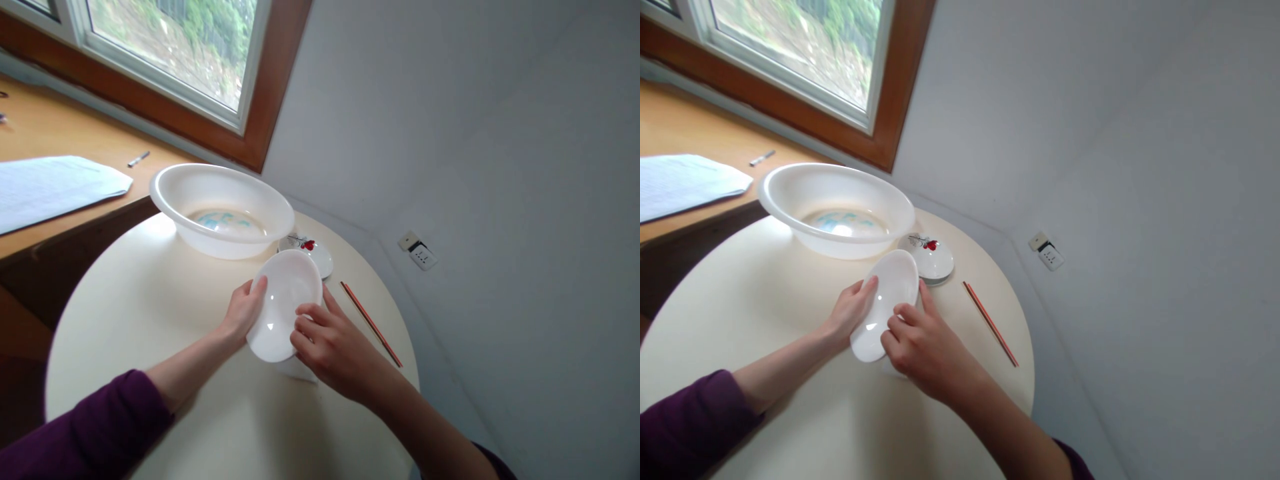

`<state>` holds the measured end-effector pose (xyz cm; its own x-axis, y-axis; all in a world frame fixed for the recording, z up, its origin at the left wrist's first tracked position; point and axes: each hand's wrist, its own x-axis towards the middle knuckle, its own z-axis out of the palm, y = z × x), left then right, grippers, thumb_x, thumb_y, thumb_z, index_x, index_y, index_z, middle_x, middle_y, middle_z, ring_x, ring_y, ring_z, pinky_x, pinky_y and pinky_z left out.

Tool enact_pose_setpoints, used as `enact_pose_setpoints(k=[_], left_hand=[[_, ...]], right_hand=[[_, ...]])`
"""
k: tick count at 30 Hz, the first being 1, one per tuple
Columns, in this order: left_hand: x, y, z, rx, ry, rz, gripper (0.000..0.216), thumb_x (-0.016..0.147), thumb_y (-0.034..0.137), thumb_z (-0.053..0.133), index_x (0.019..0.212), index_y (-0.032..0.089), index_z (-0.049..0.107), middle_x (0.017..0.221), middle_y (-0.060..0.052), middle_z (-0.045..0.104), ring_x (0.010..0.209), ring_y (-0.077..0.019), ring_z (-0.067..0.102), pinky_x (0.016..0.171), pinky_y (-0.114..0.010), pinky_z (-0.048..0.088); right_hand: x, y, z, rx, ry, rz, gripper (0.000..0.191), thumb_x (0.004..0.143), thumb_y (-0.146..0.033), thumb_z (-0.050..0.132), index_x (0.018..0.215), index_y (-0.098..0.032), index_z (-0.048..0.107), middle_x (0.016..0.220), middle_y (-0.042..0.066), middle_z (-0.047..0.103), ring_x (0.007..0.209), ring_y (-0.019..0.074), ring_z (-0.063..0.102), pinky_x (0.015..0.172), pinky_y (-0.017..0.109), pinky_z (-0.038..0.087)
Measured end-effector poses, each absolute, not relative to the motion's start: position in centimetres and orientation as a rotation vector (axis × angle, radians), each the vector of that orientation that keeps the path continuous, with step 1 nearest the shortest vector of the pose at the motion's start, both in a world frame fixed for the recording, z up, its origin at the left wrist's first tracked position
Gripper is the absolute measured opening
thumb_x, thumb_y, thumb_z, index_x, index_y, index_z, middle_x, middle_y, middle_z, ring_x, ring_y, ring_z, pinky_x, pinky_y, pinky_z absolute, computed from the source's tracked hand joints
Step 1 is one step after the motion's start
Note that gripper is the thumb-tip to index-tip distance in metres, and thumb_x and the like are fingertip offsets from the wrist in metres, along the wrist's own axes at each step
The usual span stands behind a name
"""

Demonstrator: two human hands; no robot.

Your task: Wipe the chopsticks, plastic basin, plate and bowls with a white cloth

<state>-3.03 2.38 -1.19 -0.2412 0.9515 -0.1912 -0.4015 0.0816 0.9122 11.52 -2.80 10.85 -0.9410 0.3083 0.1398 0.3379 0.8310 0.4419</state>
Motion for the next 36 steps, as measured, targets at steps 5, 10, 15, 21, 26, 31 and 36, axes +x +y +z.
enact_pose_setpoints(k=[5, 10, 15, 21, 26, 31, 36], left_hand=[[-3.0, 2.4, -1.1, 0.654, 1.162, 1.449, 0.039, 0.062, 0.052, 0.065, 0.071, 0.014, 0.058, 0.056, 0.003, 0.054, 0.051, -0.0115, 0.046, 0.048, -0.023, 0.038], [-3.1, 2.4, -1.1, 0.642, 1.175, 1.435, 0.038, 0.061, 0.05, 0.065, 0.066, 0.014, 0.056, 0.053, 0.003, 0.052, 0.049, -0.0112, 0.045, 0.046, -0.023, 0.038], [-3.0, 2.3, -0.8, 0.614, 1.125, 1.45, 0.031, 0.061, 0.043, 0.065, 0.068, 0.014, 0.057, 0.053, 0.003, 0.053, 0.049, -0.0122, 0.048, 0.046, -0.023, 0.039], [-3.2, 2.5, 0.1, 0.538, 0.704, 1.202, 0.035, 0.075, 0.047, 0.049, 0.084, 0.015, 0.057, 0.056, -0.003, 0.062, 0.046, -0.0165, 0.057, 0.05, -0.029, 0.046], [-3.4, 2.8, -0.3, 0.612, 0.673, 1.1, 0.02, 0.075, 0.038, 0.048, 0.078, 0.019, 0.051, 0.045, 0.001, 0.057, 0.037, -0.0121, 0.051, 0.044, -0.023, 0.042], [-3.3, 3.2, -0.8, 0.64, 0.81, 1.187, 0.003, 0.065, 0.019, 0.052, 0.066, 0.018, 0.05, 0.04, 0.005, 0.051, 0.037, -0.009, 0.046, 0.043, -0.02, 0.038], [-3.2, 3.2, -0.9, 0.706, 0.839, 1.194, 0.006, 0.063, 0.021, 0.056, 0.065, 0.016, 0.054, 0.043, 0.005, 0.049, 0.04, -0.0076, 0.044, 0.045, -0.019, 0.033]], right_hand=[[11.3, -3.0, 10.9, -0.504, -2.94, -0.761, 0.021, 0.086, -0.012, 0.048, 0.067, -0.016, 0.055, 0.068, 0.003, 0.057, 0.085, 0.0197, 0.052, 0.104, 0.055, 0.026], [11.3, -3.2, 10.9, -0.506, -2.935, -0.793, 0.023, 0.087, -0.01, 0.045, 0.068, -0.017, 0.055, 0.068, 0.003, 0.056, 0.083, 0.0197, 0.052, 0.103, 0.054, 0.028], [11.6, -2.7, 11.0, -0.565, -2.946, -0.777, 0.024, 0.088, -0.012, 0.044, 0.066, -0.018, 0.054, 0.068, 0.003, 0.056, 0.077, 0.0182, 0.049, 0.096, 0.049, 0.035], [14.9, 0.0, 13.4, -0.778, -2.746, -0.295, 0.023, 0.085, -0.035, 0.054, 0.07, -0.017, 0.054, 0.068, 0.004, 0.058, 0.069, 0.0166, 0.049, 0.063, 0.029, 0.042], [17.9, 4.3, 14.6, -0.989, -2.447, -0.261, 0.029, 0.08, -0.046, 0.058, 0.069, -0.019, 0.053, 0.068, 0.003, 0.059, 0.067, 0.0171, 0.053, 0.061, 0.028, 0.041], [18.5, 9.3, 11.6, -1.129, -2.202, -0.33, 0.034, 0.076, -0.051, 0.059, 0.062, -0.02, 0.052, 0.065, 0.003, 0.058, 0.067, 0.0186, 0.052, 0.064, 0.03, 0.041], [18.4, 11.9, 7.6, -1.187, -2.039, -0.326, 0.035, 0.077, -0.051, 0.058, 0.063, -0.02, 0.054, 0.067, 0.003, 0.059, 0.068, 0.0188, 0.052, 0.066, 0.031, 0.042]])
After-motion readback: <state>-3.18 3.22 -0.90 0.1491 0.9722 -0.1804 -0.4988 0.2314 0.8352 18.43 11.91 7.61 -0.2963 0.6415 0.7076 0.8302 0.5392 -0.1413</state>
